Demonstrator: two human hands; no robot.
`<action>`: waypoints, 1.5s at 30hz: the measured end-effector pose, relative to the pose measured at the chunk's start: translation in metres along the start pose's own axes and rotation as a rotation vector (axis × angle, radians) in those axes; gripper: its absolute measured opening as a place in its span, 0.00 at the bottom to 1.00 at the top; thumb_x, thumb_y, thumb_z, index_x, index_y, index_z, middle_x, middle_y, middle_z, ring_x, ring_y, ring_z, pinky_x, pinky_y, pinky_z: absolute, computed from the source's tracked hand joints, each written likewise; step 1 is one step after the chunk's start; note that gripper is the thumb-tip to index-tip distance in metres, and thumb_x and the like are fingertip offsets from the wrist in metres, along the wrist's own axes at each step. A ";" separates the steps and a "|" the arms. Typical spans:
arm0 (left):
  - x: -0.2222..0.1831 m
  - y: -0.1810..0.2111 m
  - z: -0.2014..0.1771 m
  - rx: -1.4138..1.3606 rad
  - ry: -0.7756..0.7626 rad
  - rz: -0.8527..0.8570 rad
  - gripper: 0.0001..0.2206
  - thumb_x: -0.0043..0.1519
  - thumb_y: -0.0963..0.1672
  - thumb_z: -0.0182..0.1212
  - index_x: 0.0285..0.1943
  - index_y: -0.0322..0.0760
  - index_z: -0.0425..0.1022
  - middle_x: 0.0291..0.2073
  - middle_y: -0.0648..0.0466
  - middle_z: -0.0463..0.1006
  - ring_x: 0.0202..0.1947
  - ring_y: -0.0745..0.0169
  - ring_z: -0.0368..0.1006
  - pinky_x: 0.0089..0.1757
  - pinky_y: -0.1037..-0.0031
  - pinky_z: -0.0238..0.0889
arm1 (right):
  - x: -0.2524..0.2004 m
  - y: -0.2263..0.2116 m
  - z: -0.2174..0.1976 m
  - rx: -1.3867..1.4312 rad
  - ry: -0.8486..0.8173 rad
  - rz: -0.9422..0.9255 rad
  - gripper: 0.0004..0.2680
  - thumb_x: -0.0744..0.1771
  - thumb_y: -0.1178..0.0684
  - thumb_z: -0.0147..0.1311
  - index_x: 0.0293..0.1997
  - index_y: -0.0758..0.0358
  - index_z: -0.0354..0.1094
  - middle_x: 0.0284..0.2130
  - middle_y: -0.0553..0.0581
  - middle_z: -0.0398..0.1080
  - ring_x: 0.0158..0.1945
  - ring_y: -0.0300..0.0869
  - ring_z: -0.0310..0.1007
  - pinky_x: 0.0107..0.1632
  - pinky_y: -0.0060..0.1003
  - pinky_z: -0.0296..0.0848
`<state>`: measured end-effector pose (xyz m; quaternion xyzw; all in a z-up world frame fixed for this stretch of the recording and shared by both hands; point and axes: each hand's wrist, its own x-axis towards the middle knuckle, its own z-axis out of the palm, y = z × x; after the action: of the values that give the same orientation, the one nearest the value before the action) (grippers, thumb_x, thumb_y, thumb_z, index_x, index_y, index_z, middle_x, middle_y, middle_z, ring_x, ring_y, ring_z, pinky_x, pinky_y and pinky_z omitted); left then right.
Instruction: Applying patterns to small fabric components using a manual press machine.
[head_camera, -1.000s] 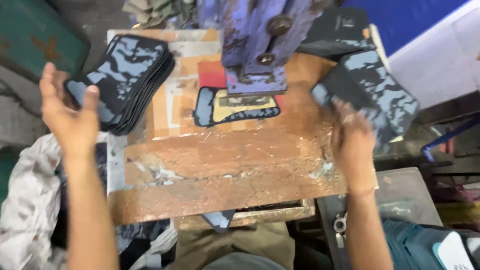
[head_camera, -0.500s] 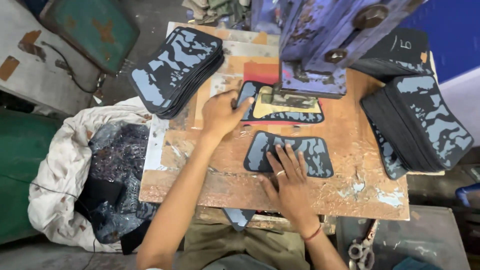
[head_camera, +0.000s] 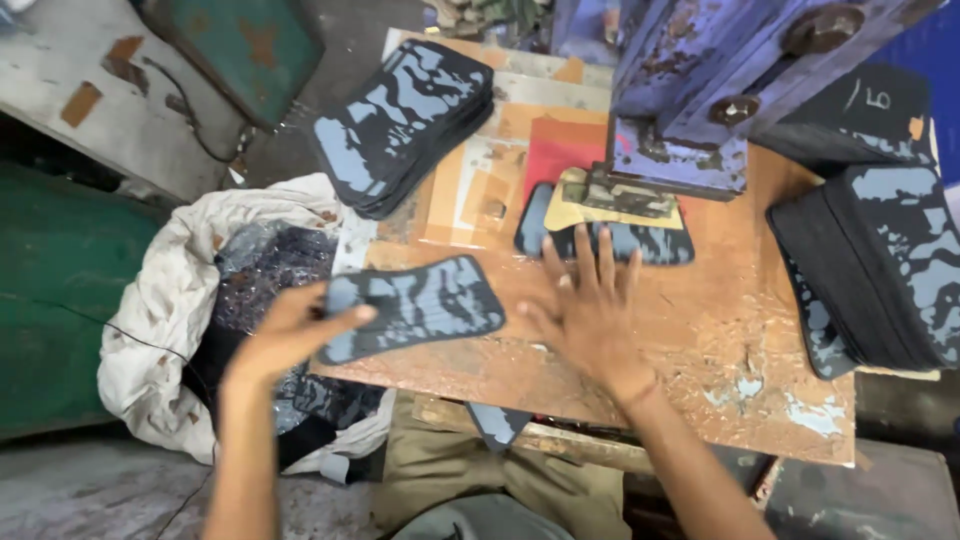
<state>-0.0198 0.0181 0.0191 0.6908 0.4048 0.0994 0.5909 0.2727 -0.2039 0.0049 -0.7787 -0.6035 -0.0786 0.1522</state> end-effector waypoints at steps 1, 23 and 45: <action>0.002 0.000 0.010 0.006 0.019 0.028 0.16 0.54 0.47 0.71 0.48 0.35 0.83 0.32 0.57 0.86 0.31 0.73 0.78 0.35 0.76 0.72 | 0.015 0.002 0.005 -0.029 0.008 0.010 0.30 0.67 0.28 0.48 0.75 0.54 0.57 0.73 0.70 0.46 0.77 0.66 0.38 0.72 0.73 0.32; 0.008 -0.015 0.027 0.086 0.067 0.072 0.12 0.59 0.45 0.68 0.44 0.31 0.84 0.24 0.59 0.82 0.26 0.76 0.70 0.30 0.76 0.66 | -0.066 -0.029 -0.032 0.216 0.008 0.057 0.23 0.67 0.46 0.55 0.69 0.66 0.58 0.71 0.65 0.54 0.75 0.58 0.49 0.74 0.54 0.47; 0.071 0.090 0.042 0.576 0.898 1.072 0.22 0.68 0.35 0.68 0.68 0.24 0.63 0.58 0.37 0.73 0.60 0.44 0.71 0.62 0.58 0.66 | -0.092 0.076 -0.091 -0.248 0.228 0.260 0.14 0.70 0.60 0.44 0.62 0.71 0.68 0.57 0.67 0.73 0.63 0.58 0.70 0.65 0.55 0.65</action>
<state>0.0922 0.0377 0.0642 0.8133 0.2252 0.5353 0.0361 0.3274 -0.3350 0.0518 -0.8490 -0.4624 -0.2194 0.1311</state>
